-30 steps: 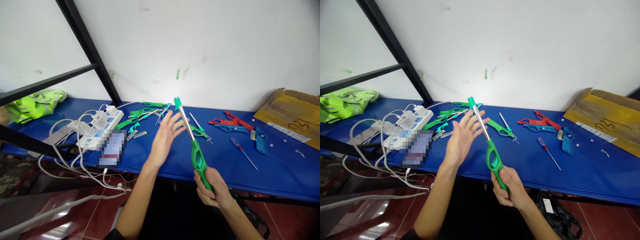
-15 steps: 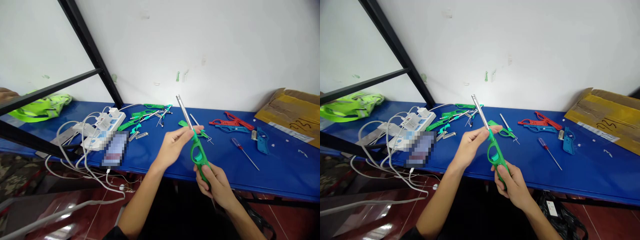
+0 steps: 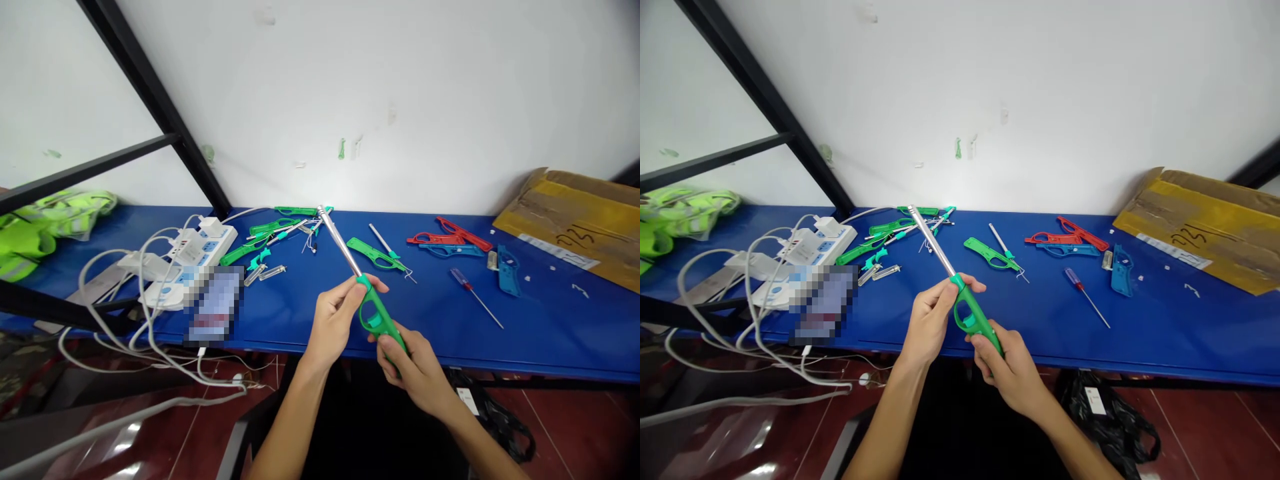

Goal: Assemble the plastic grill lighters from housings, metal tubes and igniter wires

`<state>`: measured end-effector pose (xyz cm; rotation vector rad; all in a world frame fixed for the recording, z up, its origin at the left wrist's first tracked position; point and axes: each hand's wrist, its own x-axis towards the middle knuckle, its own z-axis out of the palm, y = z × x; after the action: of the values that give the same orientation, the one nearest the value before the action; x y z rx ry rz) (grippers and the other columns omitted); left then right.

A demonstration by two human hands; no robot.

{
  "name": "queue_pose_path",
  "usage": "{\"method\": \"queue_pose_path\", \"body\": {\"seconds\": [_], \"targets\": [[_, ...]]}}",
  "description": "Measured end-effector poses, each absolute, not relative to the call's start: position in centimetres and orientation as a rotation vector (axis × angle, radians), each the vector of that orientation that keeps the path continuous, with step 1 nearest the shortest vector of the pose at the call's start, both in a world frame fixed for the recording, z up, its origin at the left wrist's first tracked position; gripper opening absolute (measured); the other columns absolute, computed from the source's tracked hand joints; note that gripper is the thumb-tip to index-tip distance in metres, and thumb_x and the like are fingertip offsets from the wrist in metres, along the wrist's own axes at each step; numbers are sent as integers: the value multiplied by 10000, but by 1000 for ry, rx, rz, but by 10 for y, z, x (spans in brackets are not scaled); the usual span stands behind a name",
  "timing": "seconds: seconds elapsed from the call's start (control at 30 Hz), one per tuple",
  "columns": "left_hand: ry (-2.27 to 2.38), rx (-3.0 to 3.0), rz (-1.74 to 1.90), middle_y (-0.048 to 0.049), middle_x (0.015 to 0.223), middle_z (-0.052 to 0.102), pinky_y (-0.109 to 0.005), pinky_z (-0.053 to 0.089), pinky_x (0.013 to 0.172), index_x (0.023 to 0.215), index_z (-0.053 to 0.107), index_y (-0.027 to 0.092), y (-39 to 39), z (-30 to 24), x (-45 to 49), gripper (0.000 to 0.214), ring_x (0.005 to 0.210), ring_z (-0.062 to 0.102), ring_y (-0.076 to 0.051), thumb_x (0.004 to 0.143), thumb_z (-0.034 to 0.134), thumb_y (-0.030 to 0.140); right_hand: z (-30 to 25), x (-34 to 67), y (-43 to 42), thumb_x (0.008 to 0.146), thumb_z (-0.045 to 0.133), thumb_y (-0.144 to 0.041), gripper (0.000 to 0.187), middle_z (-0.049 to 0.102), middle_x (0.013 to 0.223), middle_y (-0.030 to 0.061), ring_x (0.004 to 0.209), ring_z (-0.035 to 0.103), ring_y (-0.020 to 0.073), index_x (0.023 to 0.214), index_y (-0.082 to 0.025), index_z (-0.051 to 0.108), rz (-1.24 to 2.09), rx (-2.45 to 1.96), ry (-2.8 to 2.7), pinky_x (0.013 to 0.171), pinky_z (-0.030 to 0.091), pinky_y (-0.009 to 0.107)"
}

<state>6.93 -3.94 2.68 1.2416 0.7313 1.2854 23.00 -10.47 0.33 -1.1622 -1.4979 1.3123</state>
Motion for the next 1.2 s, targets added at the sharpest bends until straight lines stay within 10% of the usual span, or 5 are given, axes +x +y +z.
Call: {"method": "queue_pose_path", "body": {"seconds": [0.37,0.6,0.83,1.03,1.2], "targets": [[671,1135,1091,-129,1641,569,-400,466,1234,1581,514,259,-48,9,76,628,1454,614,-258,1042,693,527,7,249,-89,1130,444,-506,470,716,1285,159,1109,759,318,1501,-234,540,262,-1562,-2006,794,640,399],[1070,1168,1168,-109,1085,835,-321,603,861,1314,703,158,-40,3,50,522,959,789,-232,977,744,553,-7,271,-85,1101,577,-438,367,729,1284,101,1152,737,280,1433,-284,586,495,-1409,-1927,1028,610,451],[1334,1662,835,18,576,662,-268,465,630,729,744,192,-48,9,2,540,496,522,-120,1082,581,567,1,279,-78,1120,524,-442,342,700,1276,109,1157,703,288,1398,-272,628,510,-1471,-2086,1031,583,472],[1088,2124,1191,-63,1156,800,-377,557,1027,1140,765,239,-44,7,13,175,1104,719,-241,1063,688,377,5,278,-78,1121,502,-476,480,597,1475,131,1301,662,302,1571,-317,546,436,-1472,-2239,1097,570,485],[1022,2451,860,-69,1627,584,-550,328,1339,1476,608,272,-34,0,24,410,1606,410,-275,1080,652,364,10,342,-80,1092,556,-489,514,596,1511,130,1121,710,249,1576,-316,540,88,-1524,-1989,1084,555,444]]}}
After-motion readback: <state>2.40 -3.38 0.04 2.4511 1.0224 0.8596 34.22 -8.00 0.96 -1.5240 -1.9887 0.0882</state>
